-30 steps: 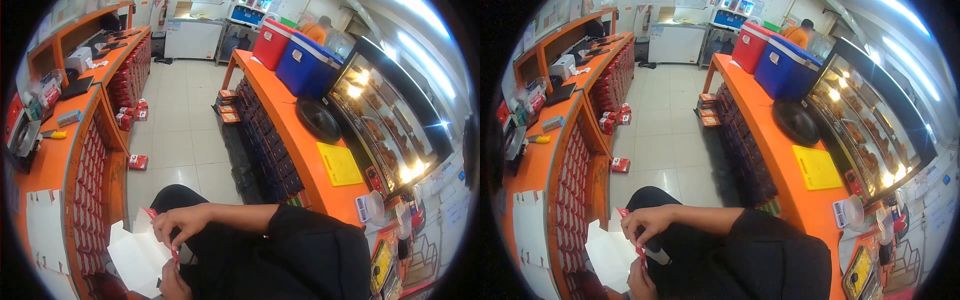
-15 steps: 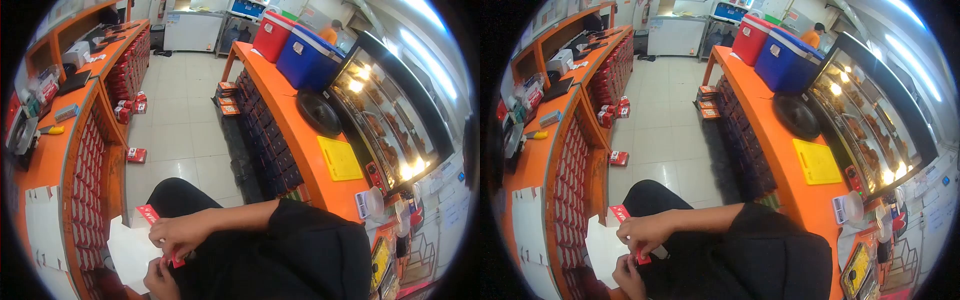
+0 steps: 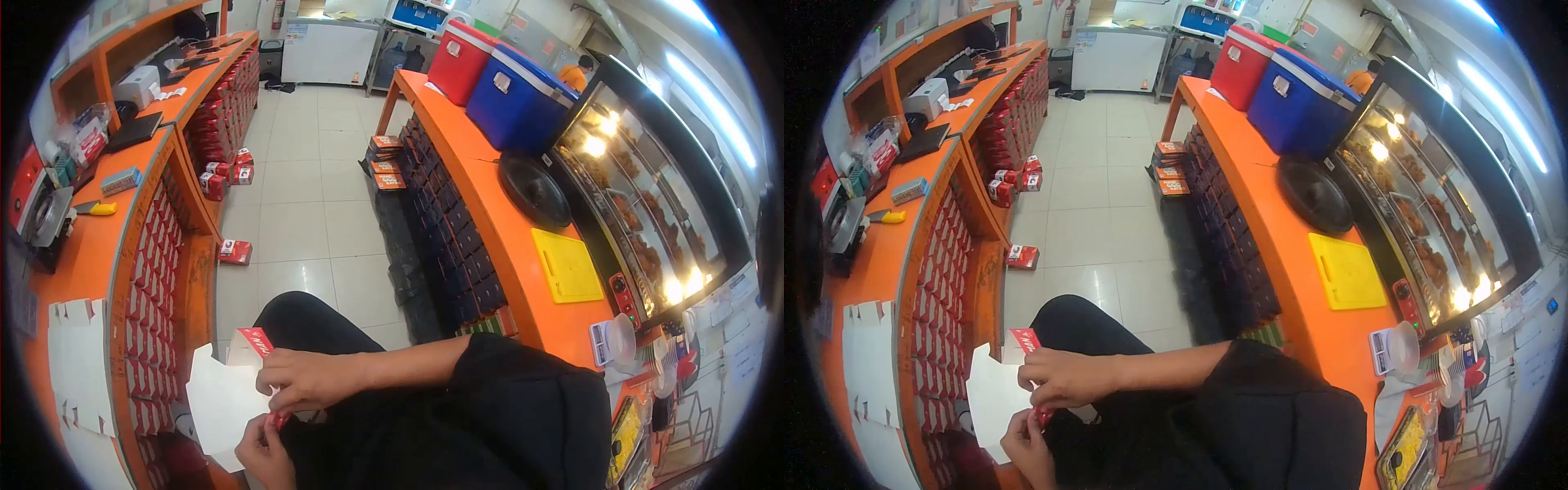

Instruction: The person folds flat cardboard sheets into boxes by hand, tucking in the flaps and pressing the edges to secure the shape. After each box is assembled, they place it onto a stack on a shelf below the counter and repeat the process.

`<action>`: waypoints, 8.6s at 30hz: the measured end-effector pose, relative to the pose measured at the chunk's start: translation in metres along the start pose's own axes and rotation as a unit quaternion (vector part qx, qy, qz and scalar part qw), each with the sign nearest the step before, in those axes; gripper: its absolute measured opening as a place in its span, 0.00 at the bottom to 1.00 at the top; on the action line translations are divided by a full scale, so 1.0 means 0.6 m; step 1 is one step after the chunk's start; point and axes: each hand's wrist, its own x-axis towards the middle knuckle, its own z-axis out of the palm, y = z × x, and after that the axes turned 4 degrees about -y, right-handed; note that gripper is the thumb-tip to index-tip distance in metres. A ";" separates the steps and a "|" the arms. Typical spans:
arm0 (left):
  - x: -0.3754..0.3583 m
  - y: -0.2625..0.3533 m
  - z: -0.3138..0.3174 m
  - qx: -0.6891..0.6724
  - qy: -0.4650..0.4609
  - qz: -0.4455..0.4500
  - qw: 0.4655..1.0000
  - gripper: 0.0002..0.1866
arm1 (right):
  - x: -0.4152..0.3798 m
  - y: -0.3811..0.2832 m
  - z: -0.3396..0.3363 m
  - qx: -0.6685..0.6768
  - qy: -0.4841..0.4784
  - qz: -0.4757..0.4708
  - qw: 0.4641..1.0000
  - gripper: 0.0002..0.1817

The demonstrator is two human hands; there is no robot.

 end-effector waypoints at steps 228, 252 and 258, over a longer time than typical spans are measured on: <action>-0.114 -0.099 0.074 -0.538 0.253 -0.169 0.786 0.50 | -0.030 0.060 0.164 0.053 -0.085 0.002 0.995 0.27; 0.253 -0.673 -0.462 0.382 0.207 -0.302 0.849 0.37 | -0.088 0.195 0.094 -0.244 -0.119 0.308 0.912 0.30; 0.239 -0.703 -0.470 0.305 0.221 -0.213 0.902 0.37 | -0.098 0.214 0.087 -0.219 -0.111 0.293 0.924 0.29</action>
